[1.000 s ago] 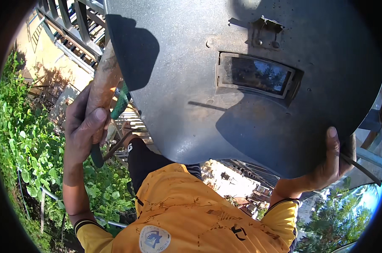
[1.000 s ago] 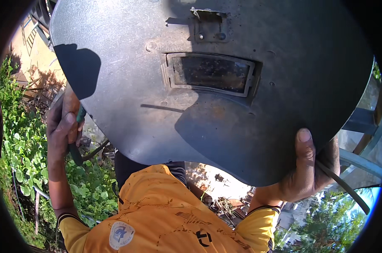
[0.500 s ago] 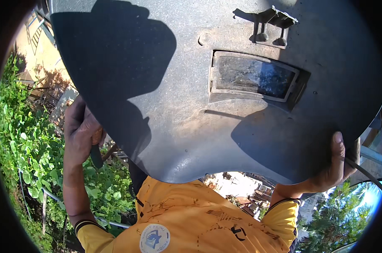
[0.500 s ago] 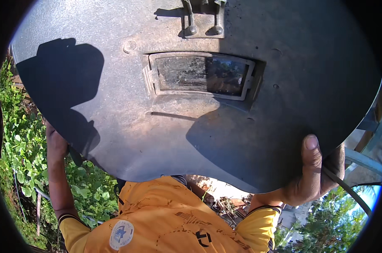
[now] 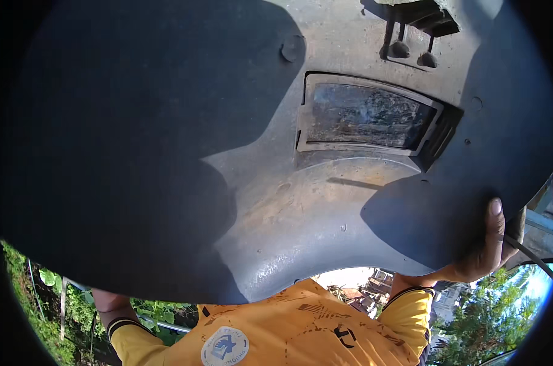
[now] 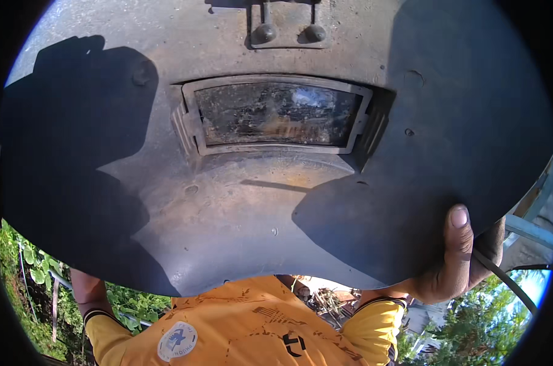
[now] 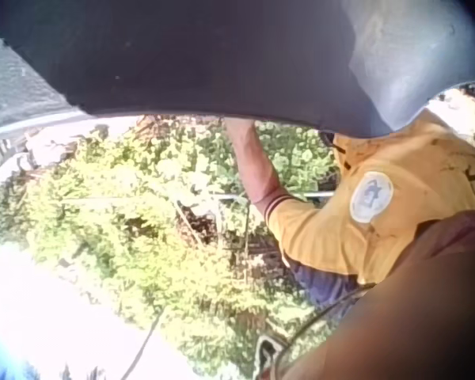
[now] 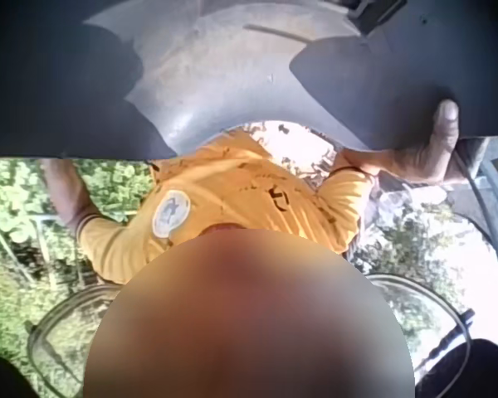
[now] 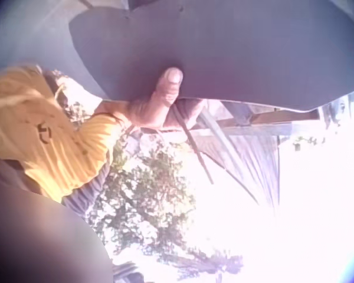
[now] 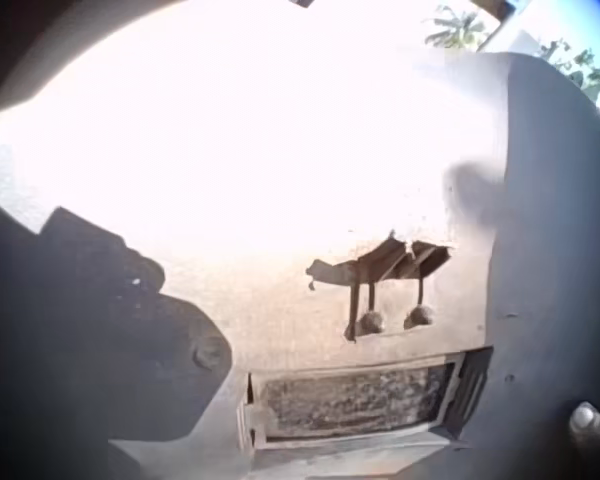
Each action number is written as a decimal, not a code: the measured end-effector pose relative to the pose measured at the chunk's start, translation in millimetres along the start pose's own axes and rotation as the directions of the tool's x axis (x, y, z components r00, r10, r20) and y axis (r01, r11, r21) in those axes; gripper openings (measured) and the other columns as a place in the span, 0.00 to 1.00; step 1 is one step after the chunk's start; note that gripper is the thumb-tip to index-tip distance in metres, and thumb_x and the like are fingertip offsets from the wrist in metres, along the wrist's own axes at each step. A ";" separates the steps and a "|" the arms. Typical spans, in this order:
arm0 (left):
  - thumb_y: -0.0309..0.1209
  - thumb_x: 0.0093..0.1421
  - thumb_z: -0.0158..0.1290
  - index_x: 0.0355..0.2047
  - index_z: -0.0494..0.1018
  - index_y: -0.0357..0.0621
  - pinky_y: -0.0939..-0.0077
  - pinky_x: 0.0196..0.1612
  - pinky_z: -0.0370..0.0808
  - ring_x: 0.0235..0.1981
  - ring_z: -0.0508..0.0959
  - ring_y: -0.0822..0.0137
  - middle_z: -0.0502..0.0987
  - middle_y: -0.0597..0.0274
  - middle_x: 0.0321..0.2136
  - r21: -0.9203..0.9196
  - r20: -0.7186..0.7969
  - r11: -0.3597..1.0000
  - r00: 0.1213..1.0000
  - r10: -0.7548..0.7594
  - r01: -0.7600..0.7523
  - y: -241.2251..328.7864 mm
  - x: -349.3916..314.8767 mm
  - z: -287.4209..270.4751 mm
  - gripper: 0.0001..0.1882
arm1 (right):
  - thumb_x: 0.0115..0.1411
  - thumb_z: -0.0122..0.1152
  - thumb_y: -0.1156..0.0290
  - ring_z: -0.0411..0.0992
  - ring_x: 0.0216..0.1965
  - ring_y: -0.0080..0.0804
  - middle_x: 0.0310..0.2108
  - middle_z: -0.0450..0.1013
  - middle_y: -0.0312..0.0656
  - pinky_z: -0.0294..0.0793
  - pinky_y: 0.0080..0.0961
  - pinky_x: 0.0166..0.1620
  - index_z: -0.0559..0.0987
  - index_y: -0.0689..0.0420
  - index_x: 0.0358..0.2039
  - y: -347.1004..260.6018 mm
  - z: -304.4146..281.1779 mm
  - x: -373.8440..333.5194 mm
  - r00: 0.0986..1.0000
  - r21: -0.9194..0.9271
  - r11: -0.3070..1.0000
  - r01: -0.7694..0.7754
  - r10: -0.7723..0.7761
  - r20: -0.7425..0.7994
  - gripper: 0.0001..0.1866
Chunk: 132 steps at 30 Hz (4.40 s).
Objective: Welding joints on a large metal frame structure outdoors.
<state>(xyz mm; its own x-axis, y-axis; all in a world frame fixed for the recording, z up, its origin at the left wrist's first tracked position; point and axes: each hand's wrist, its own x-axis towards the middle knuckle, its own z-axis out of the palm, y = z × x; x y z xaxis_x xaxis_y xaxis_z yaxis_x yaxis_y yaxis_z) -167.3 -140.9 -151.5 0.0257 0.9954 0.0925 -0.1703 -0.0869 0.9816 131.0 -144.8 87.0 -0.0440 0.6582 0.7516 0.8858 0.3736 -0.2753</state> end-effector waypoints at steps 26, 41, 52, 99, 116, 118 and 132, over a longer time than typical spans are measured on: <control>0.30 0.53 0.54 0.42 0.71 0.38 0.61 0.41 0.71 0.39 0.75 0.56 0.75 0.58 0.39 0.424 0.247 0.904 0.967 -0.064 -0.049 -55.8 -16.3 -31.9 0.16 | 0.60 0.52 0.71 0.75 0.40 0.48 0.48 0.66 0.57 0.81 0.37 0.40 0.73 0.59 0.46 7.7 -24.0 -10.0 0.946 -0.353 0.878 0.324 -0.311 0.095 0.14; 0.29 0.54 0.54 0.41 0.71 0.37 0.63 0.40 0.72 0.37 0.75 0.58 0.76 0.57 0.38 0.419 0.207 0.905 0.978 -0.019 -0.071 -46.0 -8.7 -21.1 0.15 | 0.60 0.52 0.68 0.75 0.41 0.44 0.46 0.70 0.58 0.82 0.34 0.38 0.64 0.63 0.54 7.9 -28.7 -10.8 0.974 -0.257 0.939 0.227 -0.217 0.068 0.23; 0.28 0.54 0.53 0.41 0.71 0.36 0.65 0.39 0.72 0.36 0.76 0.59 0.76 0.57 0.37 0.417 0.184 0.904 0.983 0.014 -0.091 -41.7 -5.4 -24.1 0.14 | 0.60 0.51 0.69 0.75 0.40 0.45 0.46 0.70 0.58 0.82 0.35 0.38 0.64 0.64 0.53 13.2 -32.6 -5.0 0.948 -0.261 0.912 0.316 -0.293 0.126 0.21; 0.25 0.55 0.51 0.38 0.71 0.33 0.71 0.35 0.73 0.32 0.77 0.64 0.77 0.56 0.32 0.387 0.105 0.908 0.986 0.126 -0.157 -24.5 -2.1 -6.5 0.11 | 0.61 0.48 0.73 0.75 0.38 0.47 0.44 0.70 0.60 0.81 0.37 0.38 0.67 0.67 0.46 43.2 -70.4 15.6 0.711 -0.229 0.696 0.681 -0.554 0.433 0.15; 0.24 0.56 0.49 0.33 0.69 0.38 0.86 0.13 0.58 0.10 0.62 0.80 0.65 0.70 0.13 -0.182 0.034 0.958 0.975 -0.219 0.222 22.7 16.8 18.7 0.04 | 0.61 0.47 0.73 0.76 0.38 0.48 0.43 0.70 0.60 0.81 0.38 0.39 0.68 0.68 0.45 37.1 -76.1 15.1 0.632 -0.222 0.620 0.753 -0.588 0.504 0.14; 0.24 0.56 0.49 0.32 0.69 0.38 0.86 0.13 0.58 0.10 0.62 0.80 0.65 0.70 0.13 -0.150 0.026 0.969 0.981 -0.193 0.195 2.2 8.7 10.4 0.04 | 0.61 0.47 0.72 0.76 0.38 0.48 0.43 0.70 0.59 0.81 0.37 0.38 0.68 0.68 0.45 33.2 -69.8 10.0 0.658 -0.243 0.634 0.734 -0.575 0.486 0.14; 0.22 0.58 0.45 0.28 0.70 0.38 0.88 0.13 0.55 0.11 0.65 0.81 0.68 0.69 0.12 0.011 0.068 0.994 0.991 -0.113 0.113 -8.5 10.0 3.8 0.05 | 0.62 0.46 0.67 0.76 0.36 0.46 0.40 0.72 0.56 0.81 0.35 0.38 0.68 0.67 0.46 30.2 -53.5 1.5 0.800 -0.377 0.710 0.595 -0.477 0.365 0.17</control>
<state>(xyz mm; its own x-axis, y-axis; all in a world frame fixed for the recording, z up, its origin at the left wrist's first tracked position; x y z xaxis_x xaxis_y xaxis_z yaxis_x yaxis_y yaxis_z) -161.9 -130.4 -158.3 0.1115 0.9937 -0.0081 -0.1556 0.0255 0.9875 182.4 -167.5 112.0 -0.6262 0.5864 0.5138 0.7766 0.4105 0.4780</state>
